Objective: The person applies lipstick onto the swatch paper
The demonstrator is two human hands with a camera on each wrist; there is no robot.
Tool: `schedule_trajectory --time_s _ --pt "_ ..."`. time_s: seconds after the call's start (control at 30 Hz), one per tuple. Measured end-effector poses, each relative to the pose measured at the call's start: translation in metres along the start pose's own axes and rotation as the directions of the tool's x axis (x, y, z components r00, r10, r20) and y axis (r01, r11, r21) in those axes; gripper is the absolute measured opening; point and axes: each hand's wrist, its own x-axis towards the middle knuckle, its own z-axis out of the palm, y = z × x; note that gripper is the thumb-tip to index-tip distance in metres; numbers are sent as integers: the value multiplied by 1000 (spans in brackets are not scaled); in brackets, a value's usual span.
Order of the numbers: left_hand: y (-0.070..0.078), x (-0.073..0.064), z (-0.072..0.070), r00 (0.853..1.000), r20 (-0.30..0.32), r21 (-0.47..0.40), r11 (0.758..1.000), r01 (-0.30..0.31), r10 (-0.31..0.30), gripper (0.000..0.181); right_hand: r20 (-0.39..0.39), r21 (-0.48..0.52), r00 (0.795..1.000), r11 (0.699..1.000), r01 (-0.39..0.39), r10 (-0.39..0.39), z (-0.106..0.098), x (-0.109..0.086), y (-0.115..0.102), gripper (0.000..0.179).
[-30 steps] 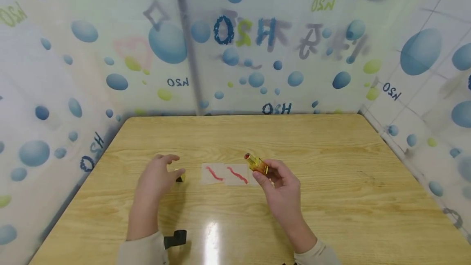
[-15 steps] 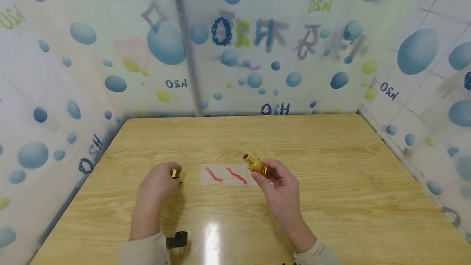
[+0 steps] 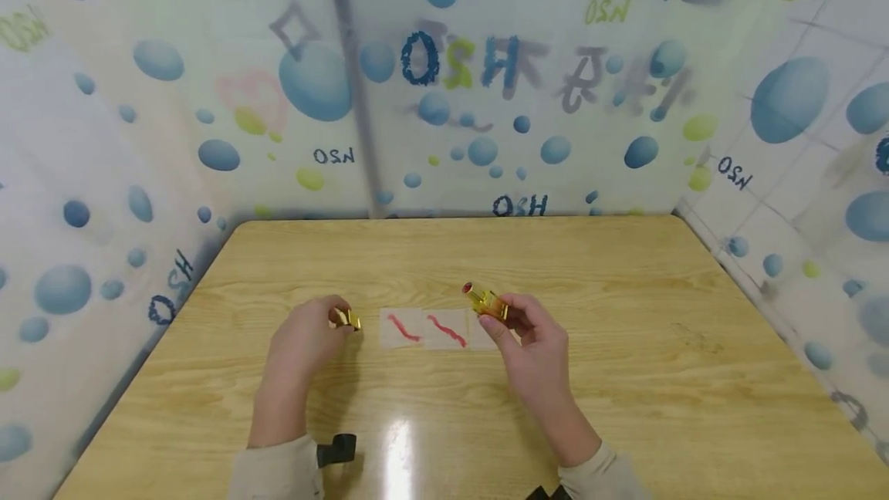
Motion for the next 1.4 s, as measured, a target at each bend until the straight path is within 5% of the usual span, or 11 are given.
schedule_trajectory --time_s 0.27,0.43,0.57,0.7,0.8,0.9,1.13,1.4 --pt "16 1 -9 995 -43 -31 995 -95 93 31 46 -112 997 991 69 -64 -10 17 2 26" --pt "34 3 -9 978 -118 -237 952 -194 170 28 111 -193 991 976 98 -78 -16 34 4 27" --pt "50 4 -1 976 -116 -471 855 -219 186 28 169 -256 983 961 108 -65 -18 44 4 29" --pt "61 4 8 982 -49 -672 722 -165 180 34 220 -319 975 941 109 -39 -19 52 0 31" --pt "68 4 10 986 -8 -769 629 -112 166 37 248 -352 968 927 127 -38 -19 56 -3 33" --pt "73 5 10 986 13 -812 578 -88 168 37 270 -365 962 921 140 -39 -19 59 -5 34" --pt "81 5 8 978 18 -845 526 -97 210 37 294 -385 956 913 136 -19 -18 63 -10 36" --pt "83 5 11 973 7 -847 519 -117 230 36 315 -387 947 904 183 -56 -18 62 -9 37"
